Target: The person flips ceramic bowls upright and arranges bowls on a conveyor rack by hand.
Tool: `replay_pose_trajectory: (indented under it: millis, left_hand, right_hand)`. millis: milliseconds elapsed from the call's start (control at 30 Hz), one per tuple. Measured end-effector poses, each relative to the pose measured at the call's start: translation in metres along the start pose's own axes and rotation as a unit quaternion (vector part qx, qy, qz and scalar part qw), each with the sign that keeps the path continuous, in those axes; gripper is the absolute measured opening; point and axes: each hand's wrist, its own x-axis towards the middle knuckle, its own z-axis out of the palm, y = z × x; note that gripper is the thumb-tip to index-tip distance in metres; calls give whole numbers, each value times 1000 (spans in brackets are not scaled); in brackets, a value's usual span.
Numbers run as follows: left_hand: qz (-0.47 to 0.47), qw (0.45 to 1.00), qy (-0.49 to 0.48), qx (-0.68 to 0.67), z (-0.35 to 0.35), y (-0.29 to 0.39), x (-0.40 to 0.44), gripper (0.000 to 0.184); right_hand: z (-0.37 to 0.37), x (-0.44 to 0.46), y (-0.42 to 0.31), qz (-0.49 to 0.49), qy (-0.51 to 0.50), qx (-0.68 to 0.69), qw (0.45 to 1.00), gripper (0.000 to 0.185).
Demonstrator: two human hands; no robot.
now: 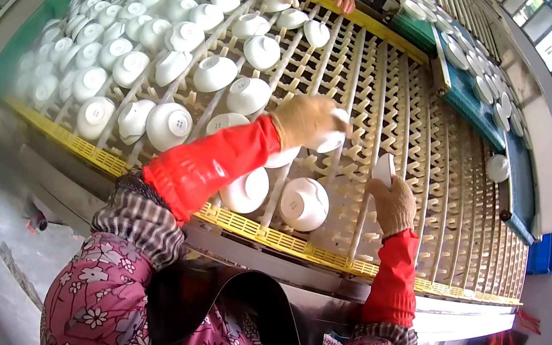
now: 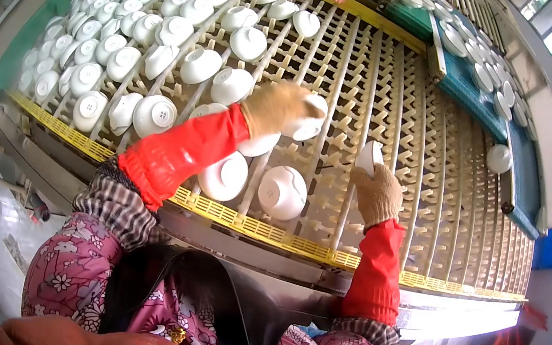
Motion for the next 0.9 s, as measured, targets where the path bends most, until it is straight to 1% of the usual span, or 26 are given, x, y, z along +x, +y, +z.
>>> replay_pose_trajectory:
  millis: [33, 67, 100, 133, 167, 200, 233, 267, 300, 333, 367, 400, 433, 467, 500, 533, 567, 600, 633, 667, 700, 733, 800, 833, 867, 900]
  left_hand:
    - [-17, 999, 23, -41, -27, -2, 0, 40]
    - [-35, 994, 87, -49, -13, -27, -3, 38]
    - [-66, 989, 99, -90, -4, -49, -2, 40]
    - [-98, 980, 111, -131, -11, -55, -3, 42]
    - [-189, 978, 57, -74, -17, -59, -7, 42]
    - [-277, 961, 2, -17, -39, -53, -14, 43]
    - [-187, 974, -6, 128, -46, -55, -25, 41]
    - [-180, 959, -120, 183, -46, -53, -24, 42]
    - [-154, 973, -71, 154, -21, -63, -32, 43]
    - [-129, 983, -25, 125, -20, -61, -41, 44]
    - [-132, 983, -61, 115, -19, -60, -46, 46]
    - [-139, 979, -76, 131, -25, -53, -49, 46]
    - [-137, 977, -77, 141, -26, -48, -53, 46]
    - [-137, 976, -76, 151, -29, -43, -58, 46]
    - [-125, 976, -73, 161, -33, -37, -65, 45]
    - [-112, 976, -69, 171, -37, -30, -73, 44]
    - [-98, 976, -64, 183, -42, -25, -79, 43]
    - [-87, 979, -77, 169, -50, -21, -87, 42]
    - [-81, 981, -92, 152, -60, -15, -100, 41]
    - [-77, 982, -109, 132, -64, -11, -115, 40]
    - [-62, 984, -109, 128, -62, -10, -128, 36]
    - [-60, 983, -117, 127, -68, 0, -135, 38]
    - [-49, 981, -127, 136, -88, 27, -142, 41]
    - [-54, 985, -136, 90, -83, 37, -142, 48]
    - [-27, 998, -55, 22, -75, 47, -145, 55]
    - [-5, 1000, -27, 1, -76, 60, -142, 58]
  right_hand:
    - [3, 3, 6, 6, -14, 56, 998, 51]
    - [10, 6, 10, 20, -16, 163, 986, 51]
    - [17, 8, 12, 33, -18, 269, 963, 52]
    - [16, 7, 3, 47, -20, 370, 928, 53]
    - [13, 3, -5, 73, -37, 466, 881, 55]
    - [15, 5, -5, 26, -32, 479, 877, 54]
    - [18, 8, -6, -23, -26, 492, 870, 54]
    - [20, 16, -8, -64, -27, 528, 846, 54]
    - [22, 24, -11, -105, -31, 563, 819, 54]
    - [19, 29, -28, -108, -59, 634, 763, 55]
    - [15, 35, -44, -106, -87, 699, 701, 56]
    - [4, 34, -74, -76, -126, 770, 622, 57]
    - [4, 39, -91, -9, -106, 810, 576, 44]
    - [17, 51, -78, -119, -35, 615, 779, 38]
    - [37, 72, -50, -223, 45, 362, 904, 32]
    - [41, 77, -42, -248, 44, 190, 949, 23]
    - [44, 82, -35, -278, 52, 15, 959, 13]
    - [45, 74, -22, -236, 30, 102, 966, 15]
    - [43, 60, -8, -128, -28, 349, 928, 18]
    - [39, 47, 6, -36, -69, 547, 833, 21]
    - [32, 32, 20, -15, -76, 615, 785, 24]
    - [24, 16, 32, -18, -72, 639, 765, 27]
    - [-2, -27, 22, -131, 35, 431, 892, 18]
    - [-15, -49, 16, -166, 105, 318, 928, 21]
    - [-9, -60, 34, -158, 106, 326, 926, 20]
    - [-4, -71, 51, -151, 108, 333, 924, 19]
